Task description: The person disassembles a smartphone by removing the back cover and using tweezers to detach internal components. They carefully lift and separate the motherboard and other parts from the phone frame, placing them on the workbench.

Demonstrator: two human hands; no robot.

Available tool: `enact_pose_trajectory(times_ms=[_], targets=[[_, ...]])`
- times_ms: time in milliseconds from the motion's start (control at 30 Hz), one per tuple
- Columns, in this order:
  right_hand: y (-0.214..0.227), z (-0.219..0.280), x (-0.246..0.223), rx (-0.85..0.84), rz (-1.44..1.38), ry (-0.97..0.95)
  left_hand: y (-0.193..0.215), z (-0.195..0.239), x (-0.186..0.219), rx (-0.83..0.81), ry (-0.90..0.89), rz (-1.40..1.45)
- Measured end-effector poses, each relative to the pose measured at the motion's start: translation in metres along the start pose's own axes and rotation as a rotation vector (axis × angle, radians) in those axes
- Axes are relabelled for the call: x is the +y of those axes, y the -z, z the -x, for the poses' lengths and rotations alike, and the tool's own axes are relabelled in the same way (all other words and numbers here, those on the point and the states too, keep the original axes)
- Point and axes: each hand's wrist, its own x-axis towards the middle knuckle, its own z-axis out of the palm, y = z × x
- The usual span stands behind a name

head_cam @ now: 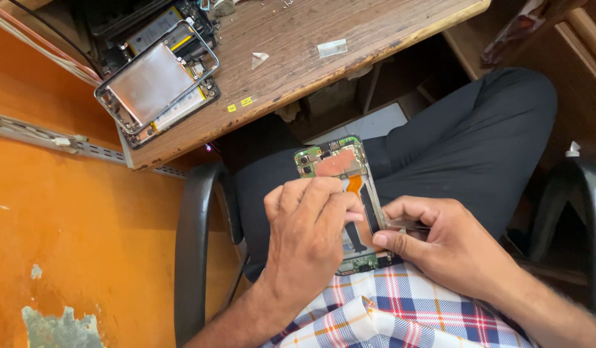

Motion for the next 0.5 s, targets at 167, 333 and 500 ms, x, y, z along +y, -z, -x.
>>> enact_pose_trajectory(times_ms=[167, 333, 500], targets=[[0.001, -0.005, 0.0, -0.013, 0.021, -0.052, -0.002, 0.007, -0.003, 0.007, -0.009, 0.006], [0.002, -0.01, 0.006, -0.013, -0.031, -0.106, -0.003, 0.009, -0.008, 0.007, 0.006, 0.059], [0.003, -0.01, 0.012, -0.044, -0.098, -0.123, -0.002, 0.01, -0.012, -0.007, 0.04, 0.143]])
